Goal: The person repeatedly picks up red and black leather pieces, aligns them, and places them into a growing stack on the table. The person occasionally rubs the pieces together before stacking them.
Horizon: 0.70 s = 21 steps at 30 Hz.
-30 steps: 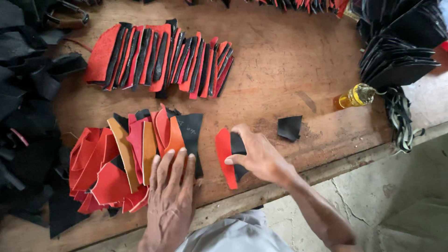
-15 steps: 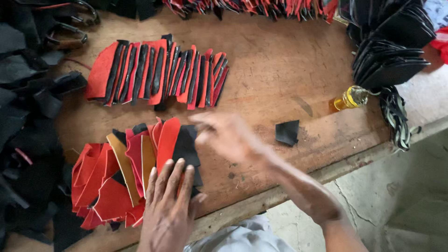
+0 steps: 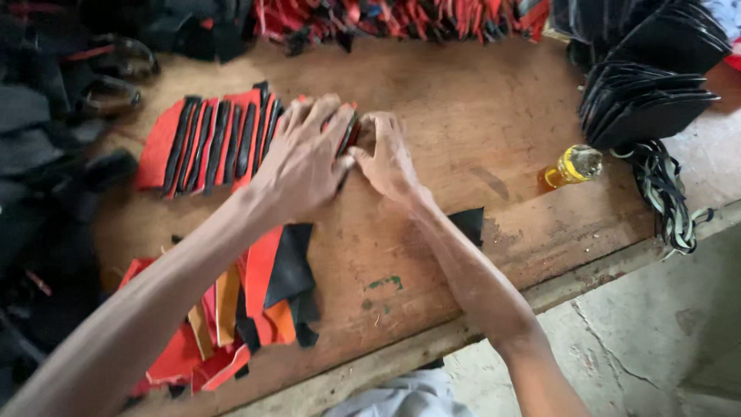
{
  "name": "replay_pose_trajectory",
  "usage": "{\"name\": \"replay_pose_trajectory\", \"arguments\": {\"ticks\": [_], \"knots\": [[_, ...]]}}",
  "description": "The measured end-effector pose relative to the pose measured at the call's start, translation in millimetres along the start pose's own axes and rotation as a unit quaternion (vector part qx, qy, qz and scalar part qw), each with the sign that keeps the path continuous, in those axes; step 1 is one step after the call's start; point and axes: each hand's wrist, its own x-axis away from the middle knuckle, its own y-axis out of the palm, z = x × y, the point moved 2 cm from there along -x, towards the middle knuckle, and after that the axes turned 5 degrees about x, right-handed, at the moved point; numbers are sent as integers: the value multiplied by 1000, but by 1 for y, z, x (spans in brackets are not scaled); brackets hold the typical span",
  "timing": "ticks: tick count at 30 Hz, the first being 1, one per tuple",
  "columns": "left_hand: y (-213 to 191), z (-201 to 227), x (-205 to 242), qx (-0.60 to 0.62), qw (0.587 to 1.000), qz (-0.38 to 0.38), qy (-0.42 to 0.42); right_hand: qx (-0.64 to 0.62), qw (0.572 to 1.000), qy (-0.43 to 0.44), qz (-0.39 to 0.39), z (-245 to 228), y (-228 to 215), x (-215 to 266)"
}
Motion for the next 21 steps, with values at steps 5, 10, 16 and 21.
{"name": "replay_pose_trajectory", "arguments": {"ticks": [5, 10, 16, 21], "knots": [[52, -41, -27, 0, 1000, -24, 0, -131, 991, 35, -2, -3, -12, -7], [67, -62, -11, 36, 999, -3, -1, -96, 993, 61, -18, 10, -9, -10], [70, -59, -8, 9, 999, 44, -2, -232, 965, 107, -50, -5, -21, -13], [63, -51, -12, -36, 998, 18, -57, -178, 984, 33, 2, -32, -91, -15]]}}
